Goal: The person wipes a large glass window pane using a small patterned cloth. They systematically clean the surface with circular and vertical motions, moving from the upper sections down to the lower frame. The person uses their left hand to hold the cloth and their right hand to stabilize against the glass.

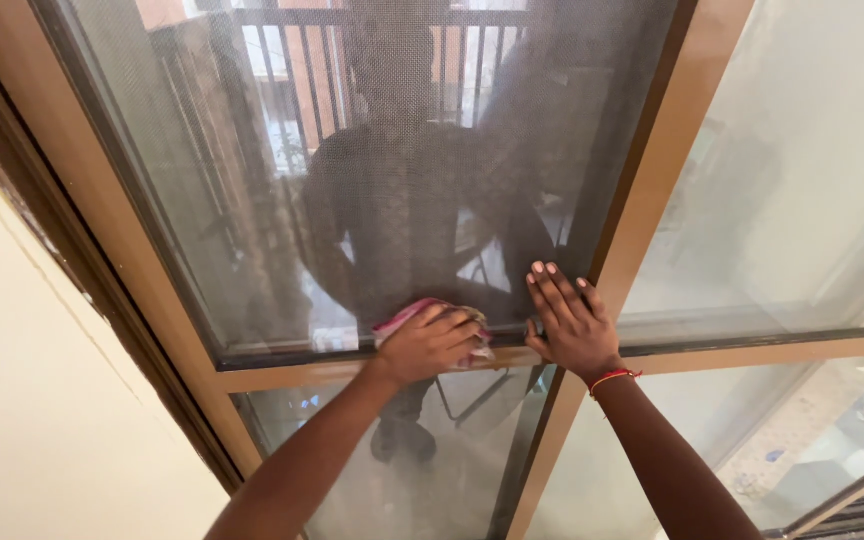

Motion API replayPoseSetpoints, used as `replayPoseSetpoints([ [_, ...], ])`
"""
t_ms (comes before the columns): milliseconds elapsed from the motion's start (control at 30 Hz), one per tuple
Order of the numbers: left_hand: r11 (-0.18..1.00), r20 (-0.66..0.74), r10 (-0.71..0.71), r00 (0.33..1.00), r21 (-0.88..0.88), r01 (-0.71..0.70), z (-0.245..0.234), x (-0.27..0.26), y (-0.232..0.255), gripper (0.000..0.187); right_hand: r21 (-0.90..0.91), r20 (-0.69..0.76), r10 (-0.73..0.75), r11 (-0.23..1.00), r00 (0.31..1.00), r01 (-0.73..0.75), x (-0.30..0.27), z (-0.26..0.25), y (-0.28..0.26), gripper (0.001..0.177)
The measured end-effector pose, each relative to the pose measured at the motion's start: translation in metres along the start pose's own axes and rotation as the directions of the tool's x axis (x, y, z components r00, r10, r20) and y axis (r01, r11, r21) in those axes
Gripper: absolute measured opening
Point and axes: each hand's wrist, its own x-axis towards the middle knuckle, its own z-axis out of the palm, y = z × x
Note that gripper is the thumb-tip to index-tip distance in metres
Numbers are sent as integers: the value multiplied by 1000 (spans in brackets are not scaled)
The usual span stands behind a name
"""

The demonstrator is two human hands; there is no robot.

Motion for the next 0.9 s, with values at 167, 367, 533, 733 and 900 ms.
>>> replayPoseSetpoints([
  [167, 998, 10, 40, 999, -40, -39, 35, 37, 24, 23, -2, -9, -7, 1000, 1000, 7, -1, 3, 1, 56],
  [367, 999, -27, -2, 1000, -33, 1, 43, 67, 39, 15, -48, -7, -30, 998, 1000, 30, -1, 1, 4, 52],
  [533, 998, -16, 64, 998, 9, -64, 24, 62, 27, 14, -23, -44, -32, 999, 999, 31, -1, 2, 4, 53],
  [733, 996, -27, 53, 998, -69, -54, 0, 34, 6, 26, 4, -18, -9, 1000, 1000, 9, -1, 2, 3, 56],
  [900, 998, 46, 22, 999, -55, -19, -27, -6, -24, 30, 0, 27, 17, 1000, 999, -17, -1, 1, 1, 56],
])
